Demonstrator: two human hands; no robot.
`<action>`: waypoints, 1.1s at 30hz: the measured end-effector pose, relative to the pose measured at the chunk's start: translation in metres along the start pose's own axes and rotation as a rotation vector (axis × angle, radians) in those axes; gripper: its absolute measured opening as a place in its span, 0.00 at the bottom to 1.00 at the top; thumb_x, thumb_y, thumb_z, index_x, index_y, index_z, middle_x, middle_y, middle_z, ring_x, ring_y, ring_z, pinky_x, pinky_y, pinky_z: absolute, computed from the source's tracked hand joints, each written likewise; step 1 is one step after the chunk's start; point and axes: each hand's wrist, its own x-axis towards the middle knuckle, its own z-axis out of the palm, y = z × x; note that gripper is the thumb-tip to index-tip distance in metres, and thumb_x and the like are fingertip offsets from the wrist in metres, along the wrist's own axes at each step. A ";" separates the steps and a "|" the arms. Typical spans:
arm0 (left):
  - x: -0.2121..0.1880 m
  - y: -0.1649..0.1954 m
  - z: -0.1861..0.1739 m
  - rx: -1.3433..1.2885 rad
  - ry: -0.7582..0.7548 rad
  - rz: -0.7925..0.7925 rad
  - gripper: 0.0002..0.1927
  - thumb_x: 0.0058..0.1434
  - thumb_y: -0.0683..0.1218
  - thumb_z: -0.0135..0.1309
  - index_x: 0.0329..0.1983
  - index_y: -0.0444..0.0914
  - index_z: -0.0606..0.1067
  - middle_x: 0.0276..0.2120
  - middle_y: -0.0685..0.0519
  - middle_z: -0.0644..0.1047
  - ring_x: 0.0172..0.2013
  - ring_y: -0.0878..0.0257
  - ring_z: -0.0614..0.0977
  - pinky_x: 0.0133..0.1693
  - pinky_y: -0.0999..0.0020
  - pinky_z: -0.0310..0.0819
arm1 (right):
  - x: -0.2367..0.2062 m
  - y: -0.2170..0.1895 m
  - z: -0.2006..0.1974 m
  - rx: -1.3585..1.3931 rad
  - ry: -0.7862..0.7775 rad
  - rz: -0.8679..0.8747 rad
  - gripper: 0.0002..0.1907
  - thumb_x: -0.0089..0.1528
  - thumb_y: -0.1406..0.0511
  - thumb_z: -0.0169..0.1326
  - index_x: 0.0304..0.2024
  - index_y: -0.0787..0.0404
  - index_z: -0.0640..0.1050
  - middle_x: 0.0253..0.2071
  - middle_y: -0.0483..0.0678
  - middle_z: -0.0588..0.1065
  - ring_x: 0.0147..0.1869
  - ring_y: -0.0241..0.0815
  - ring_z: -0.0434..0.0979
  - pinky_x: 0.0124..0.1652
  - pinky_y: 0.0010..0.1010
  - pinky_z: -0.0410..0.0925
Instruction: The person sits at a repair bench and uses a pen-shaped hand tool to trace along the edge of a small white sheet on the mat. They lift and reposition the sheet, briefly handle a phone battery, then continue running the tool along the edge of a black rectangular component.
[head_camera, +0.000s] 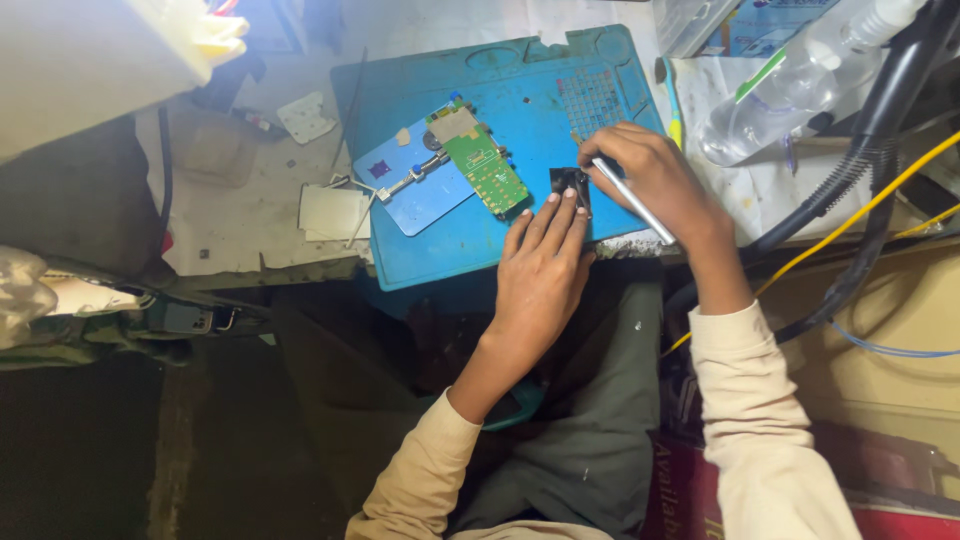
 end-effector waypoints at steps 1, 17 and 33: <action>0.000 0.000 0.000 -0.003 0.003 0.000 0.28 0.57 0.42 0.63 0.61 0.31 0.73 0.65 0.40 0.71 0.67 0.48 0.72 0.66 0.49 0.62 | 0.001 0.000 -0.001 -0.016 -0.014 -0.016 0.09 0.60 0.73 0.60 0.42 0.68 0.75 0.40 0.57 0.77 0.48 0.57 0.79 0.46 0.42 0.70; 0.003 0.002 0.005 0.031 0.002 0.021 0.26 0.57 0.44 0.62 0.58 0.30 0.74 0.64 0.40 0.72 0.66 0.47 0.72 0.65 0.49 0.62 | 0.011 0.018 -0.005 -0.128 -0.284 -0.221 0.11 0.58 0.73 0.57 0.40 0.68 0.69 0.40 0.56 0.68 0.49 0.58 0.71 0.49 0.44 0.66; 0.005 0.002 0.004 0.028 -0.029 0.008 0.27 0.56 0.44 0.62 0.58 0.30 0.74 0.64 0.40 0.72 0.65 0.48 0.72 0.65 0.49 0.61 | 0.028 0.026 0.010 0.300 -0.258 -0.004 0.11 0.63 0.75 0.54 0.41 0.65 0.64 0.39 0.51 0.72 0.43 0.44 0.74 0.46 0.36 0.70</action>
